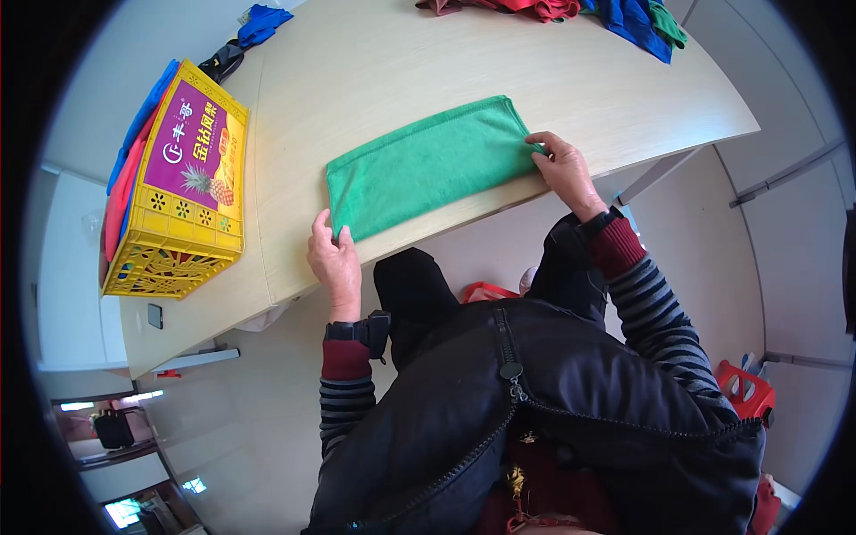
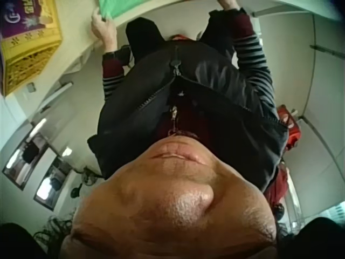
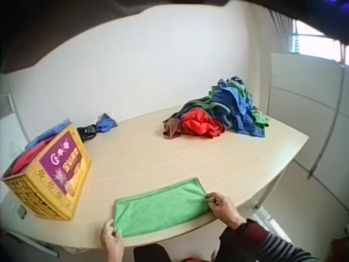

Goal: Neatly fold blue and green towels on a work table.

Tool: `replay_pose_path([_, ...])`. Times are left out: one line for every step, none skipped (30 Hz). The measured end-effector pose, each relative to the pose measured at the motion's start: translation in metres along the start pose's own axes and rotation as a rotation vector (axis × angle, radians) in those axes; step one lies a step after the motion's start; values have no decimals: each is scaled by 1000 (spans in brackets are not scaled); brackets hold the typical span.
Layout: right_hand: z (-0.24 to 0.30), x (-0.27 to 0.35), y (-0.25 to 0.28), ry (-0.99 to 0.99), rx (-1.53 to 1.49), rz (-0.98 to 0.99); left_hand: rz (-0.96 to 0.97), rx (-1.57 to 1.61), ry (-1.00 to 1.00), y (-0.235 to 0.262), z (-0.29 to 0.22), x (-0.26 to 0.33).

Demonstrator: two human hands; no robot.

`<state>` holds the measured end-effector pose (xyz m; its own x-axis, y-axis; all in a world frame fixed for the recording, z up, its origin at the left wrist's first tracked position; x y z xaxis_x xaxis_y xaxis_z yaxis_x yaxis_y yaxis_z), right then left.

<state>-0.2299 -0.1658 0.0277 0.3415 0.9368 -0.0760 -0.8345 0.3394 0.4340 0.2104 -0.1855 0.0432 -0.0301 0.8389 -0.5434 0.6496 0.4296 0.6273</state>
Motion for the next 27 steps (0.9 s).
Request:
replay_pose_path([-1, 5, 2, -6, 19, -6, -9, -50, -30, 4, -7, 3])
replay_pose_path([0, 8, 3, -12, 39, -12, -19, -100, -61, 9, -13, 6])
replay_pose_path([2, 11, 5, -10, 40, -8, -22, -102, -57, 12, -16, 8])
replay_pose_path([3, 12, 5, -30, 60, 7, 3, -110, -27, 13, -16, 9])
replay_pose_path([5, 13, 5, -50, 79, 23, 27, -117, 3, 14, -17, 9])
replay_pose_path([8, 14, 4, -68, 99, 38, 49, -124, 33, 15, -17, 8])
replay_pose_path([14, 15, 4, -60, 100, 41, 41, -125, 35, 18, -21, 6])
replay_pose_path([33, 18, 13, 92, 238, -60, 5, -199, -25, 24, -37, 1])
replay_pose_path([54, 23, 19, 245, 375, -164, -32, -274, -84, 30, -54, -3])
replay_pose_path([79, 34, 20, 397, 505, -263, -67, -357, -140, 35, -67, -5])
replay_pose_path([90, 36, 15, 406, 500, -262, -76, -361, -138, 37, -72, -8])
replay_pose_path([104, 36, -6, 451, 477, -169, -3, -277, -252, 26, -88, -14])
replay_pose_path([122, 40, -27, 496, 454, -77, 68, -192, -368, 15, -105, -18])
replay_pose_path([131, 43, -54, 540, 445, 19, 154, -153, -433, -3, -119, -19])
replay_pose_path([134, 47, -84, 582, 436, 115, 241, -111, -499, -24, -131, -19])
replay_pose_path([138, 52, -110, 623, 452, 154, 237, -111, -504, -39, -133, -22])
replay_pose_path([139, 58, -138, 667, 461, 200, 319, -144, -539, -64, -128, -19])
replay_pose_path([135, 57, -149, 666, 463, 192, 403, -168, -582, -83, -128, -15])
replay_pose_path([124, 53, -161, 618, 513, 200, 404, -166, -590, -89, -123, -13])
replay_pose_path([118, 49, -169, 569, 562, 208, 451, -229, -558, -98, -115, -13])
replay_pose_path([110, 43, -173, 519, 611, 218, 498, -293, -525, -105, -106, -14])
replay_pose_path([105, 39, -171, 514, 611, 212, 546, -357, -491, -112, -96, -14])
replay_pose_path([99, 35, -167, 517, 677, 200, 549, -356, -491, -111, -94, -15])
replay_pose_path([93, 31, -162, 518, 743, 188, 559, -369, -445, -109, -86, -17])
replay_pose_path([87, 26, -156, 523, 809, 172, 564, -382, -400, -107, -78, -20])
replay_pose_path([82, 22, -149, 523, 810, 171, 569, -394, -355, -104, -71, -24])
replay_pose_path([74, 16, -139, 488, 838, 153, 567, -393, -357, -102, -67, -25])
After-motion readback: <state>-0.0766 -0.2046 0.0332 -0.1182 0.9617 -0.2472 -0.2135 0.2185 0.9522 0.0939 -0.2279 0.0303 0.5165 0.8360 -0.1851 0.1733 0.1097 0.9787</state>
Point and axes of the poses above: each hand's wrist, its own x-axis away from the middle knuckle, its own y-axis out of the back of the hand, z = x × y, the point moved 10 cm from there along -x, towards the middle knuckle, and after that the axes turned 5 degrees about -y, right-handed, at the moved point
